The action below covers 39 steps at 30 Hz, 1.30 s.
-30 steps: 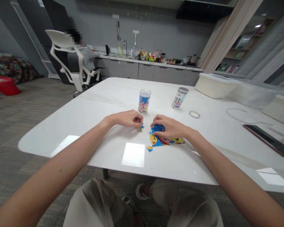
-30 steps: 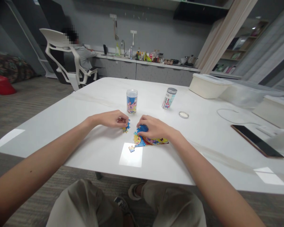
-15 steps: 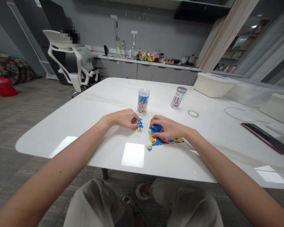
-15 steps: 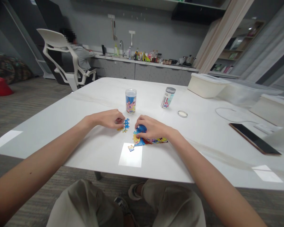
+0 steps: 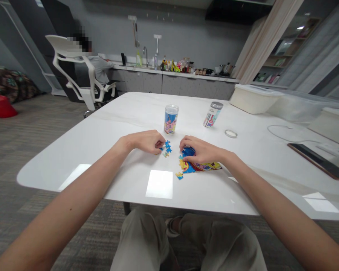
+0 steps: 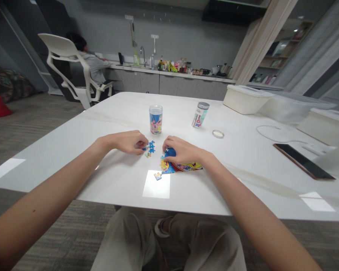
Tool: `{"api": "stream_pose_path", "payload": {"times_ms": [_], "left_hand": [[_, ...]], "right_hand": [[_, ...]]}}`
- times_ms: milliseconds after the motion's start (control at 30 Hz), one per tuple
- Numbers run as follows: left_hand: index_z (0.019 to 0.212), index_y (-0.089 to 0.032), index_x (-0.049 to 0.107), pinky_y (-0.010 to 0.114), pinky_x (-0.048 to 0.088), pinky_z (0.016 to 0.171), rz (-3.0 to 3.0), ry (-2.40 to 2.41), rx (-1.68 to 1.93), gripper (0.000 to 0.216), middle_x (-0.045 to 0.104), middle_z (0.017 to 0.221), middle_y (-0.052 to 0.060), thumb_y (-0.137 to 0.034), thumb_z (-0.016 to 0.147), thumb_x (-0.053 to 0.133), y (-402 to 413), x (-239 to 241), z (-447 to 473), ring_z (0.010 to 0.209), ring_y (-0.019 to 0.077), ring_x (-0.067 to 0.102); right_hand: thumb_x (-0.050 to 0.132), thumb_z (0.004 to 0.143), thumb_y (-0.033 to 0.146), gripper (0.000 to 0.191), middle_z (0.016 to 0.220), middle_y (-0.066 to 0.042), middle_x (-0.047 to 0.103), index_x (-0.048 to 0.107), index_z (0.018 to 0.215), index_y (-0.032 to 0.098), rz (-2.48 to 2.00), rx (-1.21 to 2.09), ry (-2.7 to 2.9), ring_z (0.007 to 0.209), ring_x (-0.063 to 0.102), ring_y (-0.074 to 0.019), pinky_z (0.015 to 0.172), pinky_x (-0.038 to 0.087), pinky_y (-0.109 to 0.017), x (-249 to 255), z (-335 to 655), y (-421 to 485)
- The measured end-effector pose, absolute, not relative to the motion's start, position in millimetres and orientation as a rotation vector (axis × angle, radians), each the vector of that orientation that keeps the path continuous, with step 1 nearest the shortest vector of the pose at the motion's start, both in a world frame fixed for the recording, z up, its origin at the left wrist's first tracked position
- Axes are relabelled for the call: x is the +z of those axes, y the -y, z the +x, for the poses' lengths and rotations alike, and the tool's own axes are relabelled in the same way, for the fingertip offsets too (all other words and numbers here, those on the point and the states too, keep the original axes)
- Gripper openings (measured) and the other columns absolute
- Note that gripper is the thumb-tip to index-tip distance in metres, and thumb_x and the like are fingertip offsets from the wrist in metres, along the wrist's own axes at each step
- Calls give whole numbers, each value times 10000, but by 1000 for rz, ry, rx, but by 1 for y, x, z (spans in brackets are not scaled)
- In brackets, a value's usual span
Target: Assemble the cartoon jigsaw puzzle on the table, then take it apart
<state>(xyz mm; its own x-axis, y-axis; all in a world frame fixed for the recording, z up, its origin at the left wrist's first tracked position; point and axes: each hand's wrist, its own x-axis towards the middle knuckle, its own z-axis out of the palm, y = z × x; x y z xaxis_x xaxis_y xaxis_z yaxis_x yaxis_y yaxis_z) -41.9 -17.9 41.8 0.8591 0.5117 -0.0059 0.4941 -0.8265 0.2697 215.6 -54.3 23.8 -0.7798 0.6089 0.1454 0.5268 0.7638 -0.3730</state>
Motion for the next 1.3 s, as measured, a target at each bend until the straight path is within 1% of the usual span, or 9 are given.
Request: {"api": "stream_pose_path", "payload": {"times_ms": [100, 267, 367, 500, 633, 700, 767, 1033, 1300], "left_hand": [[564, -189, 453, 256, 255, 486, 2795, -802, 115, 146, 460, 506, -38, -209, 685, 534, 16, 40, -43, 460, 88, 357], [552, -186, 460, 262, 221, 478, 2820, -833, 110, 211, 404, 462, -46, -230, 753, 507, 13, 34, -43, 443, 87, 310], [562, -182, 483, 252, 229, 488, 2818, -843, 97, 250, 420, 468, -45, -242, 805, 483, 14, 34, -42, 445, 86, 321], [566, -181, 492, 248, 261, 524, 2869, -886, 95, 344, 459, 477, -37, -277, 891, 428, 15, 34, -38, 456, 94, 368], [586, -179, 492, 275, 322, 629, 2987, -922, 180, 367, 547, 551, -8, -289, 927, 414, 14, 30, -31, 523, 115, 454], [625, -178, 505, 300, 340, 693, 2984, -997, 356, 341, 591, 614, 5, -271, 937, 404, 16, 27, -26, 567, 127, 489], [635, -182, 500, 312, 348, 713, 2950, -991, 450, 340, 604, 631, 11, -257, 946, 385, 19, 23, -20, 594, 138, 509], [625, -187, 494, 324, 362, 749, 2967, -680, 523, 316, 549, 569, -15, -233, 925, 405, 27, 14, -9, 552, 125, 472], [631, -187, 500, 334, 356, 717, 2959, -662, 489, 327, 548, 566, -10, -243, 935, 393, 30, 16, -6, 557, 133, 486]], "right_hand": [[647, 817, 308, 250, 1062, -87, 554, 567, 1023, 191, -879, 454, 2697, 990, 549, -232, 915, 453, -406, 23, 215, 53], [636, 824, 293, 164, 1058, -89, 552, 613, 942, 181, -882, 465, 2672, 987, 556, -227, 942, 441, -406, 20, 212, 52], [618, 833, 247, 114, 1039, -82, 556, 625, 926, 181, -880, 483, 2642, 980, 558, -218, 944, 440, -396, 19, 208, 54], [641, 800, 184, 88, 1030, -79, 559, 628, 887, 180, -852, 530, 2598, 969, 561, -212, 931, 454, -387, 17, 202, 57], [638, 793, 147, 39, 1023, -76, 558, 627, 812, 179, -865, 567, 2543, 972, 567, -206, 941, 452, -381, 15, 199, 58], [646, 786, 148, 46, 1031, -76, 558, 633, 819, 178, -879, 580, 2540, 980, 570, -209, 948, 451, -381, 15, 200, 58], [660, 775, 155, 90, 1046, -75, 558, 645, 860, 182, -884, 595, 2553, 989, 574, -214, 954, 452, -382, 17, 201, 59], [650, 764, 116, 136, 1111, -73, 556, 649, 875, 194, -936, 636, 2543, 1042, 574, -215, 985, 446, -376, 20, 200, 64], [597, 797, 125, 79, 1090, -65, 561, 599, 811, 203, -949, 634, 2498, 1029, 571, -212, 959, 454, -380, 15, 201, 67]]}}
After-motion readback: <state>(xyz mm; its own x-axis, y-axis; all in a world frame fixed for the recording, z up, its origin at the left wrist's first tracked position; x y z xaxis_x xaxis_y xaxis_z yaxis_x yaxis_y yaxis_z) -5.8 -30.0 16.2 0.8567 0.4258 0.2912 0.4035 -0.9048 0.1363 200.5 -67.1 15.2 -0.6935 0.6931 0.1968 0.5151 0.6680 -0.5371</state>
